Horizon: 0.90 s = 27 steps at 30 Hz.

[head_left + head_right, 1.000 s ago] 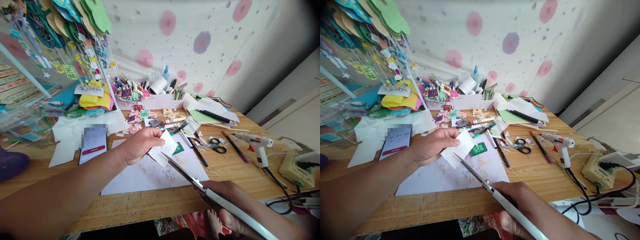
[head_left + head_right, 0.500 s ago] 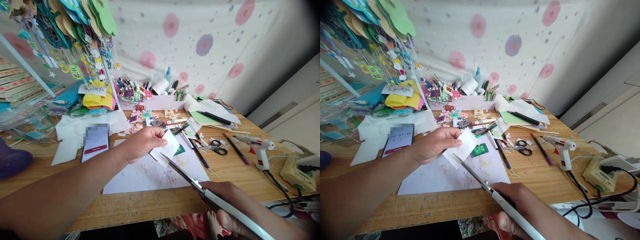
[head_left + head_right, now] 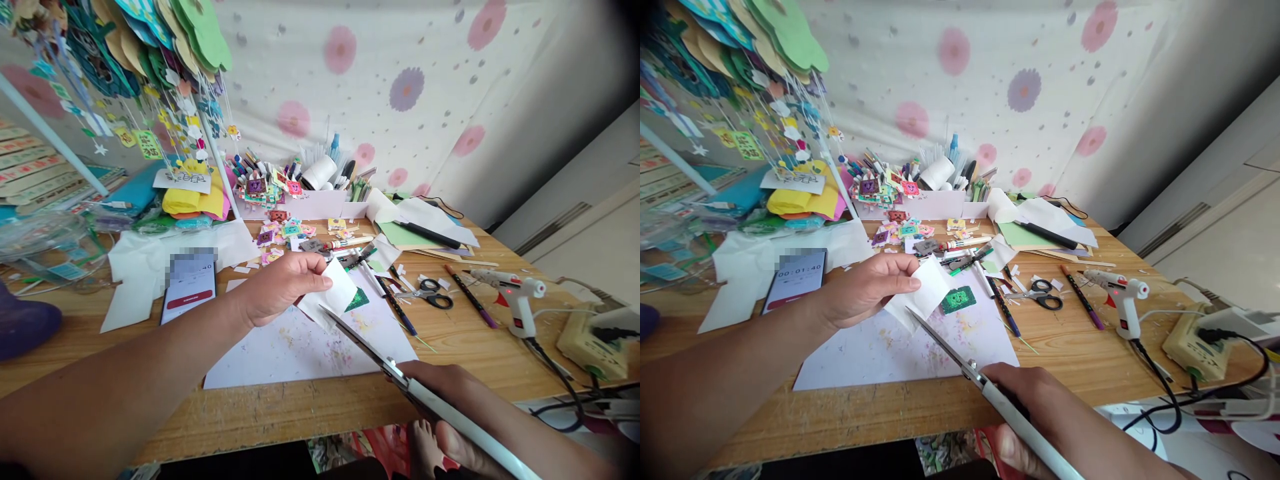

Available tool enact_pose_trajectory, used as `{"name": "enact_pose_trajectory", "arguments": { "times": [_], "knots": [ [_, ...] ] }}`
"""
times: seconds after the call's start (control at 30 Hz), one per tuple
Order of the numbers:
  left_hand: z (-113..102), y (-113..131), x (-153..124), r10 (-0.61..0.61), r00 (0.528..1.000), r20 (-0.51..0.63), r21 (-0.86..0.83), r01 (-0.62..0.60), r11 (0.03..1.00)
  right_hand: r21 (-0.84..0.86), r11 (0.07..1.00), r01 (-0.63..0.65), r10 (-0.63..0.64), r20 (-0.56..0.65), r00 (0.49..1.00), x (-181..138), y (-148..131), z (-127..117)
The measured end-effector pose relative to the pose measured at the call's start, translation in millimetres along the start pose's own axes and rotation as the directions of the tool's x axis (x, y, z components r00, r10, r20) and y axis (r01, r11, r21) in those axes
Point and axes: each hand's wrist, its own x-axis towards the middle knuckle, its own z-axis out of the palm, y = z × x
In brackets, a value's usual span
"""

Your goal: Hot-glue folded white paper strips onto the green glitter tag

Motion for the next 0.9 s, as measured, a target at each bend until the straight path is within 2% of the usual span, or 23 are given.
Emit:
{"name": "enact_pose_trajectory", "arguments": {
  "times": [0.2,0.47,0.67,0.9],
  "knots": [
    [1.5,0.2,-0.5,-0.006,1.0,-0.005,0.009,0.006,1.0,-0.037,0.999,0.027,-0.026,0.028,0.999,-1.6,1.4,-0.7],
    [0.8,-0.7,-0.6,-0.015,0.999,0.052,0.01,0.014,1.0,0.066,0.998,0.006,-0.01,0.054,0.998,4.3,-9.2,1.9],
    [0.3,-1.0,1.0,-0.04,0.994,0.099,-0.013,0.042,0.999,0.185,0.981,-0.064,0.033,0.17,0.985,11.6,-14.3,0.3],
    [1.0,-2.3,0.8,-0.04,0.995,0.089,-0.023,0.042,0.999,0.255,0.958,-0.135,0.101,0.144,0.985,9.9,-9.4,5.9]
  ]
}}
